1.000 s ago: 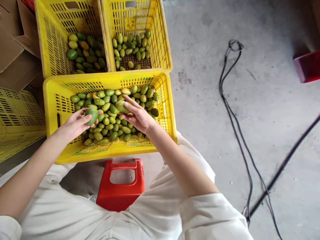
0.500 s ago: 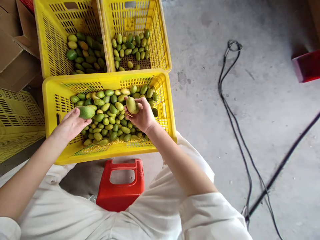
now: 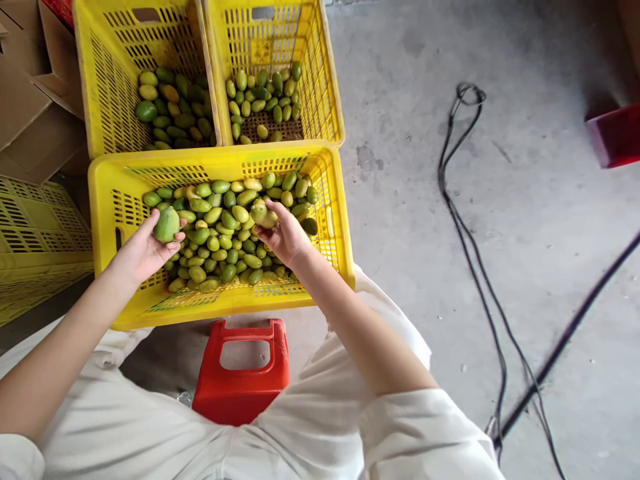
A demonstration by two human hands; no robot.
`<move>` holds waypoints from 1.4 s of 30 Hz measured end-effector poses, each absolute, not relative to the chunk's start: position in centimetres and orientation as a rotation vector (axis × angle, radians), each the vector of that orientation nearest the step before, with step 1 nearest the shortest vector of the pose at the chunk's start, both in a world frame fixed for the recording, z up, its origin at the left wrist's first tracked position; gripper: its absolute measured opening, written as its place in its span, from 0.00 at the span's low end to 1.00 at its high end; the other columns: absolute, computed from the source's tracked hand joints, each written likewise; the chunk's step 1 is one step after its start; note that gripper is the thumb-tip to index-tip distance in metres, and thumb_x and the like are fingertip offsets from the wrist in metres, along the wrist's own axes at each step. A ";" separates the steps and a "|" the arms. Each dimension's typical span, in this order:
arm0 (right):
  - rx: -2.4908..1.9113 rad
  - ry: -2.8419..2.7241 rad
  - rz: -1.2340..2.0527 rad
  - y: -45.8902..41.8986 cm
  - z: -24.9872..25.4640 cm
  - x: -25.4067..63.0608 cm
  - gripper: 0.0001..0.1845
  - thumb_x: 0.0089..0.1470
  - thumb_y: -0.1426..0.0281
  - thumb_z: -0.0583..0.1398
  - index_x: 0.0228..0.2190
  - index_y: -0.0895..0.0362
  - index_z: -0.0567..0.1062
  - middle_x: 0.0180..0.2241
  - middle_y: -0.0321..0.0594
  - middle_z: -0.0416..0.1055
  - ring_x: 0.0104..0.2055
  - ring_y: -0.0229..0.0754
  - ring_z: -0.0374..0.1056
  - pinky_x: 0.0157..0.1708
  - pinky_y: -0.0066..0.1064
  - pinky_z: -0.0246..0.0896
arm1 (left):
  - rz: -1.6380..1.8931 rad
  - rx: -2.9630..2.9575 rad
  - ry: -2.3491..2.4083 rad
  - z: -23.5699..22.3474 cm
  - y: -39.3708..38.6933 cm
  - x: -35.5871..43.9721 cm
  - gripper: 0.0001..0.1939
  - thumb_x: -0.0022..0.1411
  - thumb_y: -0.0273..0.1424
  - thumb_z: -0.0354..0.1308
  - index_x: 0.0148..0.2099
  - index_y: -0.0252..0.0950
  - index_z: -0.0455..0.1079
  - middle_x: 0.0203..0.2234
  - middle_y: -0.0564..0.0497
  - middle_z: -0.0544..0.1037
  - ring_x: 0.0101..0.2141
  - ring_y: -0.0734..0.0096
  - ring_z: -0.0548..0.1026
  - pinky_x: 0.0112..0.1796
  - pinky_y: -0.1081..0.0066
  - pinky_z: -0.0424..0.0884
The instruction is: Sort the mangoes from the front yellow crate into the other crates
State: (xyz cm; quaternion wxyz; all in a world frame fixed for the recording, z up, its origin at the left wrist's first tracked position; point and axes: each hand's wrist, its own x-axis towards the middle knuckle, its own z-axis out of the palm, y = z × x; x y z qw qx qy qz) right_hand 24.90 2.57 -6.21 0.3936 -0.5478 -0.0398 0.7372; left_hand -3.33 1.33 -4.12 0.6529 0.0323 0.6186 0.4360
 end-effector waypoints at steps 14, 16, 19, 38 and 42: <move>-1.534 0.089 1.703 2.1 -8.6 25.0 0.21 0.50 0.78 0.73 0.39 0.47 0.73 0.35 0.36 0.76 0.38 0.44 0.71 0.27 0.26 0.71 | 0.876 -0.076 1.505 -3.9 1.8 -4.2 0.13 0.86 0.30 0.56 0.43 0.38 0.74 0.28 0.51 0.77 0.21 0.75 0.70 0.22 0.80 0.62; -1.569 0.067 1.740 2.0 -9.4 25.3 0.22 0.49 0.78 0.73 0.39 0.46 0.71 0.35 0.36 0.73 0.37 0.44 0.71 0.26 0.26 0.72 | 0.857 -0.094 1.491 -4.2 1.8 -4.5 0.10 0.83 0.31 0.59 0.43 0.39 0.73 0.28 0.51 0.77 0.21 0.75 0.70 0.22 0.80 0.61; -1.612 0.026 1.763 1.9 -10.6 25.5 0.24 0.50 0.76 0.74 0.39 0.46 0.69 0.35 0.35 0.72 0.36 0.44 0.72 0.25 0.26 0.73 | 0.855 -0.115 1.462 -4.2 1.9 -4.7 0.08 0.82 0.31 0.60 0.43 0.39 0.73 0.28 0.51 0.77 0.21 0.74 0.70 0.22 0.79 0.61; -1.683 -0.122 1.566 14.8 -9.0 25.8 0.13 0.75 0.64 0.65 0.34 0.50 0.74 0.36 0.39 0.77 0.37 0.38 0.76 0.30 0.23 0.70 | 0.953 -0.287 1.313 -3.1 1.5 -4.4 0.05 0.81 0.32 0.66 0.47 0.39 0.75 0.28 0.52 0.77 0.21 0.73 0.73 0.22 0.79 0.64; -1.488 -0.211 1.468 19.7 -7.2 25.5 0.13 0.67 0.60 0.73 0.35 0.46 0.76 0.38 0.40 0.81 0.44 0.46 0.83 0.32 0.28 0.79 | 0.950 -0.320 1.286 -2.3 1.3 -4.4 0.07 0.84 0.32 0.63 0.46 0.38 0.76 0.27 0.51 0.77 0.21 0.72 0.73 0.22 0.79 0.65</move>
